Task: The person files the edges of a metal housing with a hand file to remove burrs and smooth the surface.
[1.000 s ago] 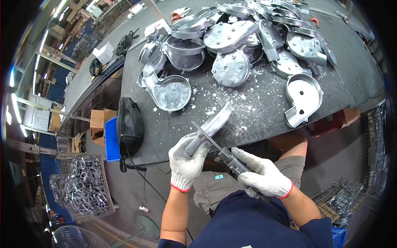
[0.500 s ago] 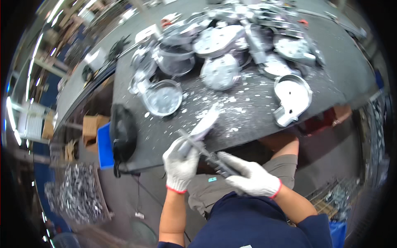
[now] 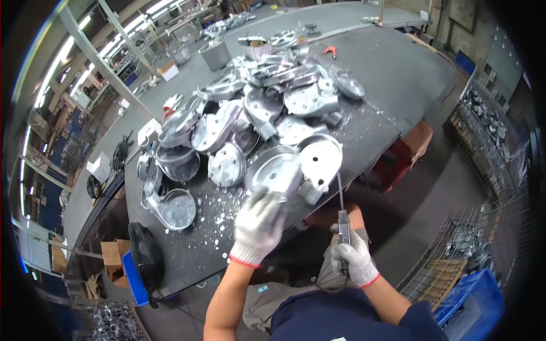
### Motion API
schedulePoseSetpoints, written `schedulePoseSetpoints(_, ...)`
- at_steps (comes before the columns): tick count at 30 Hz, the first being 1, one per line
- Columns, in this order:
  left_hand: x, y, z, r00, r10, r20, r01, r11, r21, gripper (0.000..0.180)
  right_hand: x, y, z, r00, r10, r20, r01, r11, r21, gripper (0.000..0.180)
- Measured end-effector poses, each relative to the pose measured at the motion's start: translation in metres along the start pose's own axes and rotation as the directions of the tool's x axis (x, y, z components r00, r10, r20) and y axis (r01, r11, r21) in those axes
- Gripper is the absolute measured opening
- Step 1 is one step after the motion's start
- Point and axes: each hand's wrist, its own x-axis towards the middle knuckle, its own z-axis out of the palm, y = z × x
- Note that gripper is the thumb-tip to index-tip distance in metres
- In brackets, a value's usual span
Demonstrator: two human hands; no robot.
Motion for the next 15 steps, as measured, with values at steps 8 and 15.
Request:
schedulePoseSetpoints(8, 0.030, -0.024, 0.123, 0.963, 0.255, 0.086, -0.265, 0.953, 0.150, 0.045, -0.017, 0.002, -0.035, 0.991, -0.019, -0.134, 0.017, 1.000, -0.013, 0.059)
schedulePoseSetpoints(15, 0.023, -0.020, 0.101, 0.936, 0.031, 0.350, -0.063, 0.995, 0.082, 0.054, 0.007, -0.012, -0.027, 0.977, -0.007, -0.215, 0.007, 1.000, 0.001, 0.046)
